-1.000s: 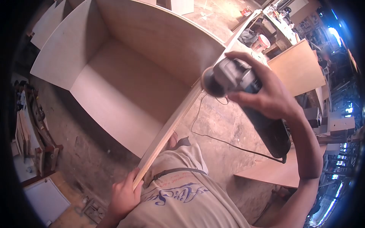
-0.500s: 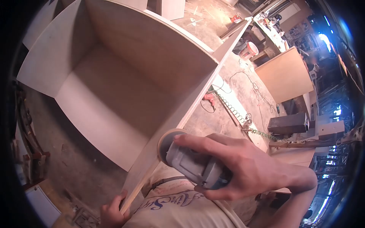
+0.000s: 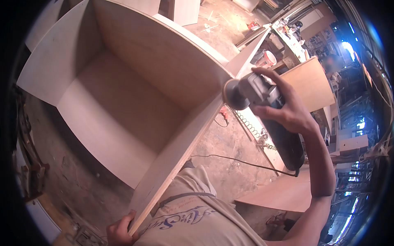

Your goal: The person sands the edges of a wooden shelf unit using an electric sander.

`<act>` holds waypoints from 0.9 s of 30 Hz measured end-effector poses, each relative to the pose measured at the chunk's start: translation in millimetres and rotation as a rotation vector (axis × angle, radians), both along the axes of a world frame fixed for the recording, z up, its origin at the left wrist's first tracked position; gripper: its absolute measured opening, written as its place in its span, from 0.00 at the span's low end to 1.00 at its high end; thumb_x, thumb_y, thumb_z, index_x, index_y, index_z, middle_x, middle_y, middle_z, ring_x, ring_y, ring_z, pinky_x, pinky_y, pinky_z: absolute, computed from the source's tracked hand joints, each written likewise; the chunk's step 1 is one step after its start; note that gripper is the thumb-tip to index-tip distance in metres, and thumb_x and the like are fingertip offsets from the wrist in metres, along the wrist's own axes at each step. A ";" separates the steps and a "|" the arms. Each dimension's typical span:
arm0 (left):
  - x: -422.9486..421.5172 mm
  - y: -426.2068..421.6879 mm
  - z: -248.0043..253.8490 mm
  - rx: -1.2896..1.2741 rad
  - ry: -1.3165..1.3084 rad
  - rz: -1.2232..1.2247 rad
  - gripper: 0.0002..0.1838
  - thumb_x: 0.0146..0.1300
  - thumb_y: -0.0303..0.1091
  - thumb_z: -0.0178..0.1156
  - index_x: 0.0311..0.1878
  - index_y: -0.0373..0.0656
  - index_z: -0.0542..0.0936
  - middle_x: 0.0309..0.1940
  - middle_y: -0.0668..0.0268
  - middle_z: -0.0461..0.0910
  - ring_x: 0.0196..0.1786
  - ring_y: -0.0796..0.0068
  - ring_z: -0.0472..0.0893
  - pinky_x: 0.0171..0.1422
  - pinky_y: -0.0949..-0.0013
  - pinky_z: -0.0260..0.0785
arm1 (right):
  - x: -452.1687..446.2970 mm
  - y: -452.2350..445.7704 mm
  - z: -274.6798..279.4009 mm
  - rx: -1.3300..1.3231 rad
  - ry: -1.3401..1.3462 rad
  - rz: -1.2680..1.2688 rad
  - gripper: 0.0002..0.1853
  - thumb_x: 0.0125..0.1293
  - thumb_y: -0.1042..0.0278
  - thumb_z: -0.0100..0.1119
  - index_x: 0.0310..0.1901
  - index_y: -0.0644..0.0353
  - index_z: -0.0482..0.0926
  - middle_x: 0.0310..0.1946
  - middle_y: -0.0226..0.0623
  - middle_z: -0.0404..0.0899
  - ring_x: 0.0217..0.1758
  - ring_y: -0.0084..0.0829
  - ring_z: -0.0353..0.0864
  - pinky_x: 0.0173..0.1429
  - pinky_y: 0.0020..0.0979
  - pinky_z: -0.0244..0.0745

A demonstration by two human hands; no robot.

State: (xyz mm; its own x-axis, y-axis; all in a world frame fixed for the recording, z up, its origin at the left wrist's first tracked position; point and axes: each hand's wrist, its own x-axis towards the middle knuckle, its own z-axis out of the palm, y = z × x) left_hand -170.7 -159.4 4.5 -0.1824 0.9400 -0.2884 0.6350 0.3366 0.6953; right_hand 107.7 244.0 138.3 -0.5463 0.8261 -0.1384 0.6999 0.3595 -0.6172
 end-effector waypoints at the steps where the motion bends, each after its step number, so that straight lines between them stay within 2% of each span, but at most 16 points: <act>1: 0.3 0.4 0.6 -0.014 0.001 0.005 0.29 0.65 0.48 0.72 0.60 0.34 0.83 0.37 0.48 0.87 0.34 0.48 0.87 0.37 0.54 0.80 | 2.2 0.4 0.1 0.054 -0.010 -0.028 0.47 0.47 0.58 0.77 0.73 0.55 0.71 0.61 0.46 0.78 0.63 0.39 0.79 0.72 0.39 0.71; 4: 4.2 4.1 0.3 -0.053 0.001 0.025 0.29 0.65 0.49 0.72 0.60 0.35 0.84 0.35 0.48 0.86 0.33 0.48 0.86 0.36 0.54 0.79 | 0.0 -30.1 2.2 -0.121 0.119 -0.063 0.47 0.47 0.60 0.77 0.73 0.56 0.71 0.63 0.43 0.78 0.66 0.36 0.78 0.74 0.38 0.69; 5: 3.0 2.8 0.9 -0.072 0.003 0.016 0.29 0.66 0.49 0.72 0.61 0.35 0.84 0.35 0.48 0.86 0.33 0.48 0.86 0.36 0.54 0.79 | -7.6 -48.9 5.5 -0.146 0.083 -0.019 0.47 0.48 0.62 0.78 0.73 0.57 0.71 0.64 0.42 0.79 0.70 0.35 0.75 0.76 0.37 0.67; 6: 0.4 2.0 2.0 -0.089 0.008 0.000 0.30 0.66 0.50 0.72 0.61 0.36 0.84 0.35 0.48 0.86 0.33 0.47 0.86 0.36 0.53 0.79 | -8.5 -61.2 4.5 -0.150 0.076 0.155 0.47 0.48 0.64 0.78 0.74 0.57 0.70 0.67 0.45 0.78 0.71 0.39 0.77 0.77 0.39 0.69; 7: -0.2 2.4 2.3 -0.094 0.004 -0.003 0.30 0.66 0.51 0.72 0.61 0.36 0.84 0.35 0.48 0.86 0.33 0.47 0.86 0.37 0.53 0.78 | -15.6 -71.1 12.1 -0.185 -0.023 0.296 0.48 0.50 0.62 0.79 0.75 0.57 0.69 0.69 0.48 0.77 0.67 0.43 0.82 0.74 0.40 0.74; 8: -0.5 1.9 1.9 -0.096 0.001 -0.004 0.30 0.66 0.51 0.71 0.62 0.37 0.83 0.35 0.49 0.86 0.34 0.47 0.86 0.37 0.53 0.78 | -18.3 -81.4 8.7 -0.245 0.004 0.358 0.48 0.52 0.60 0.80 0.76 0.56 0.68 0.68 0.50 0.77 0.64 0.44 0.84 0.70 0.42 0.79; 11: -2.2 -4.9 -4.7 -0.130 -0.028 -0.001 0.32 0.66 0.53 0.70 0.64 0.38 0.82 0.36 0.49 0.86 0.36 0.47 0.86 0.40 0.52 0.79 | -30.3 -96.2 6.7 -0.307 -0.001 0.462 0.48 0.55 0.61 0.80 0.77 0.56 0.66 0.64 0.50 0.80 0.62 0.45 0.85 0.66 0.40 0.82; 15: -5.1 -7.4 -5.4 -0.230 -0.063 -0.015 0.34 0.66 0.54 0.69 0.67 0.40 0.80 0.38 0.49 0.86 0.39 0.46 0.86 0.45 0.50 0.79 | -29.6 -88.4 8.4 -0.241 -0.042 0.404 0.47 0.56 0.62 0.79 0.77 0.55 0.66 0.61 0.51 0.81 0.60 0.46 0.86 0.66 0.41 0.82; 19: -4.3 -11.8 -9.2 -0.218 -0.061 -0.008 0.33 0.66 0.55 0.69 0.67 0.43 0.80 0.40 0.49 0.87 0.41 0.45 0.86 0.46 0.50 0.78 | -17.0 -56.9 1.4 -0.080 -0.059 0.356 0.48 0.53 0.61 0.78 0.76 0.55 0.66 0.60 0.49 0.83 0.60 0.46 0.86 0.69 0.42 0.79; 23: -3.7 -13.7 -10.4 -0.199 -0.019 -0.026 0.32 0.66 0.53 0.70 0.66 0.43 0.81 0.41 0.50 0.87 0.42 0.46 0.87 0.47 0.50 0.79 | -0.5 -12.5 -2.4 -0.029 -0.041 0.176 0.46 0.51 0.59 0.78 0.74 0.50 0.70 0.59 0.47 0.82 0.64 0.38 0.82 0.72 0.39 0.72; 26: -3.9 -17.5 -13.5 -0.145 0.024 -0.042 0.30 0.65 0.50 0.71 0.65 0.44 0.82 0.43 0.51 0.88 0.43 0.47 0.87 0.47 0.51 0.80 | 12.0 28.6 -4.4 -0.070 0.033 0.072 0.45 0.50 0.58 0.78 0.73 0.50 0.72 0.57 0.40 0.80 0.61 0.36 0.80 0.69 0.36 0.72; 27: -4.1 -18.9 -15.5 -0.122 0.043 -0.043 0.30 0.64 0.49 0.72 0.65 0.44 0.82 0.44 0.51 0.88 0.43 0.47 0.87 0.47 0.52 0.80 | 16.8 41.2 -3.3 -0.120 0.047 0.043 0.44 0.51 0.59 0.78 0.73 0.50 0.72 0.58 0.41 0.80 0.61 0.36 0.79 0.69 0.35 0.71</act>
